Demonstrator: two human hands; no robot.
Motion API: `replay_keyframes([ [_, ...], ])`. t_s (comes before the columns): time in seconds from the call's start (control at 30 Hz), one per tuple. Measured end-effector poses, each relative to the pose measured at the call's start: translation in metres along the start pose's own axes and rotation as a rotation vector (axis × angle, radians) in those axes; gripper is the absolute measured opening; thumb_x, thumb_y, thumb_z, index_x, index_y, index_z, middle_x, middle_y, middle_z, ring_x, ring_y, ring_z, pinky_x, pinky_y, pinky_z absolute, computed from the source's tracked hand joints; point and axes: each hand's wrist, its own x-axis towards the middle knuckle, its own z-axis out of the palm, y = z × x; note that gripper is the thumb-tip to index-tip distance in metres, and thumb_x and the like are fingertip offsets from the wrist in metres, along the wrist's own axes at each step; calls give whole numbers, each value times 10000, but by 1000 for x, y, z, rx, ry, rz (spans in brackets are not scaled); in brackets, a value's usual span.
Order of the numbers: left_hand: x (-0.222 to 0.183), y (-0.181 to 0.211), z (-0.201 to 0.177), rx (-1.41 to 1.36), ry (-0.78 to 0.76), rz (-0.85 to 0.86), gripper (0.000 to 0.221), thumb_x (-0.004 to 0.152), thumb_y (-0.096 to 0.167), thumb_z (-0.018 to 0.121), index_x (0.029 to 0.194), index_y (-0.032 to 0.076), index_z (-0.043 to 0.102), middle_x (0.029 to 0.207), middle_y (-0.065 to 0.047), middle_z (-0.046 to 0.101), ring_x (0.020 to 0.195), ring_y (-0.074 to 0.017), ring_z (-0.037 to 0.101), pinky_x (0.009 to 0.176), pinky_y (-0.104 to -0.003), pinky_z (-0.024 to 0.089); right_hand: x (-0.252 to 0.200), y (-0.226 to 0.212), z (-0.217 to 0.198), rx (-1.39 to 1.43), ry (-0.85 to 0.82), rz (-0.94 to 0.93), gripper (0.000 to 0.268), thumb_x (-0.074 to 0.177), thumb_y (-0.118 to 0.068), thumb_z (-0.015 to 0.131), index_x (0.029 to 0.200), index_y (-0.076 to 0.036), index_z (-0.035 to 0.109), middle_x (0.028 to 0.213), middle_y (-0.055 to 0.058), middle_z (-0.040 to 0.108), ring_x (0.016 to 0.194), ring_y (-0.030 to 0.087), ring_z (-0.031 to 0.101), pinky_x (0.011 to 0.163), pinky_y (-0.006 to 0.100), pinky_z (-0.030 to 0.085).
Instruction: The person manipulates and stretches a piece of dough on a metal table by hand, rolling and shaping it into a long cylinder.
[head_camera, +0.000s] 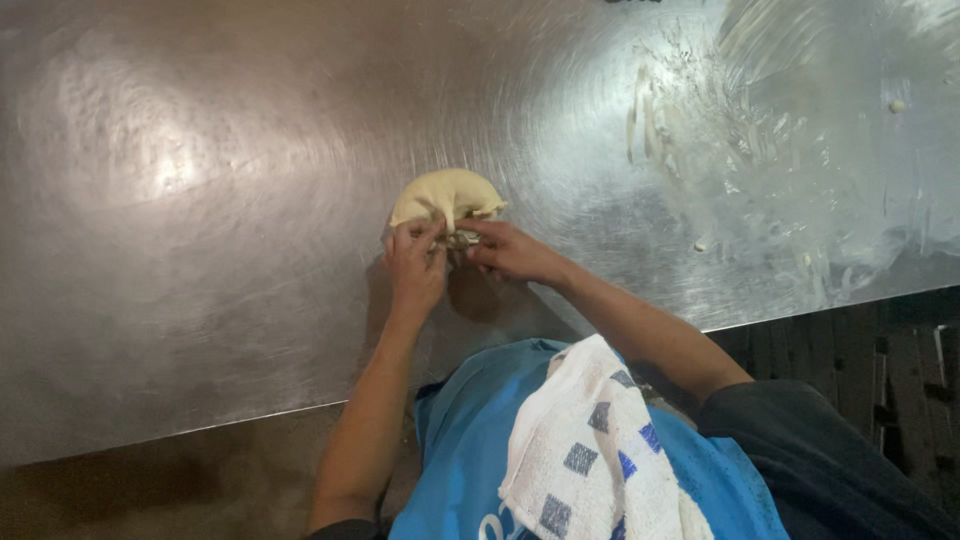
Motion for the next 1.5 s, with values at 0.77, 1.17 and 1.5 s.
replay_keyframes([
  [0.77,22,-19,-19,184,-54,61,592,838,64,650,1349,359,698,1208,-24,525,1211,-285,464,1062,-494,351,6,-44,-9,-169,43,-8,737,881,-65,590,1588,-200,429,894,46,704,592,108,567,570,282,492],
  [1.17,46,-7,-31,175,-221,71,509,861,123,673,1359,224,668,1178,-65,533,1131,-294,496,978,-493,396,34,-50,-17,-151,-48,153,889,856,-42,554,1667,-239,250,842,135,624,637,148,551,577,319,456],
  [1.5,56,6,-37,331,-181,118,365,968,137,602,1283,267,730,1135,-53,545,1133,-295,483,989,-530,338,63,33,-6,-656,152,-496,720,953,-120,655,1582,-49,312,1472,358,470,1308,526,494,1059,546,397],
])
